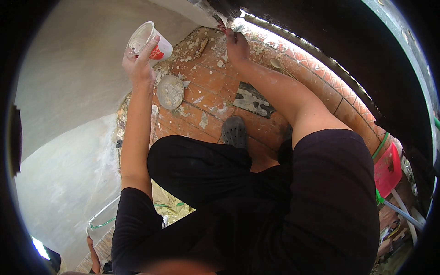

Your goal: The person paints a door frame with white paint using a paintbrush.

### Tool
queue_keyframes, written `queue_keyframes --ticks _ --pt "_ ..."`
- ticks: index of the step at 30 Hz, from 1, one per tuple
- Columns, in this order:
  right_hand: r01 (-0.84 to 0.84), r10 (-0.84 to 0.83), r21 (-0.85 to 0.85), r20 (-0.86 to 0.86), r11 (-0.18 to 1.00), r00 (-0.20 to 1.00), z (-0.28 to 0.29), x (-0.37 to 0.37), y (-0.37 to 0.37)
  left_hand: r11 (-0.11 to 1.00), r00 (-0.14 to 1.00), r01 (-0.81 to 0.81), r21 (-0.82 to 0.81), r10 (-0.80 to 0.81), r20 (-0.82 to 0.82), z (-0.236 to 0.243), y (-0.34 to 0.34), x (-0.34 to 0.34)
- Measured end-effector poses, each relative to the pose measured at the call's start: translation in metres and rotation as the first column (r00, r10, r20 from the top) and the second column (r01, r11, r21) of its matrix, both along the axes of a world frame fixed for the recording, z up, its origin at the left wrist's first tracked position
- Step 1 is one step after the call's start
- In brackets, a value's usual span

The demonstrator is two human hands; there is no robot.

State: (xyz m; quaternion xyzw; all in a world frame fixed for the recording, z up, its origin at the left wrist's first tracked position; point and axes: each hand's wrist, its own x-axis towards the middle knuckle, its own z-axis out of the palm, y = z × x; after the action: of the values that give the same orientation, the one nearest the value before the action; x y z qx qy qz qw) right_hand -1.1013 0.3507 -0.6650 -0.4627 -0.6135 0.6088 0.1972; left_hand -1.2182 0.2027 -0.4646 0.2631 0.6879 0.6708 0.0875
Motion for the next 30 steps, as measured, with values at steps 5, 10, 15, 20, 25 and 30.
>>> queue_keyframes --ticks 5,10,15,20,25,30 --pt "-0.031 0.031 0.032 0.015 0.999 0.999 -0.016 -0.01 0.013 1.0 1.0 0.016 -0.002 -0.016 0.0 0.0 0.0 0.001" --pt "-0.052 0.056 -0.036 0.108 0.998 0.993 -0.03 0.0 0.014 1.0 1.0 -0.003 -0.004 0.003 0.011 0.0 -0.001 0.002" --pt "-0.096 0.1 -0.029 0.215 0.995 0.972 -0.031 0.031 0.01 1.0 1.0 -0.022 0.006 0.022 -0.02 0.002 -0.001 0.0" --pt "-0.187 0.186 -0.003 0.152 0.982 0.971 -0.019 0.049 0.013 0.997 0.999 -0.029 0.077 0.031 -0.023 0.009 0.001 -0.001" --pt "-0.221 0.225 0.043 -0.243 0.974 0.944 0.027 0.028 0.003 0.994 0.989 -0.085 0.074 0.093 -0.113 0.022 -0.014 -0.014" --pt "-0.3 0.268 -0.038 -0.354 0.953 0.896 0.101 -0.004 -0.009 0.983 0.98 -0.125 0.138 0.143 -0.135 0.046 -0.043 -0.023"
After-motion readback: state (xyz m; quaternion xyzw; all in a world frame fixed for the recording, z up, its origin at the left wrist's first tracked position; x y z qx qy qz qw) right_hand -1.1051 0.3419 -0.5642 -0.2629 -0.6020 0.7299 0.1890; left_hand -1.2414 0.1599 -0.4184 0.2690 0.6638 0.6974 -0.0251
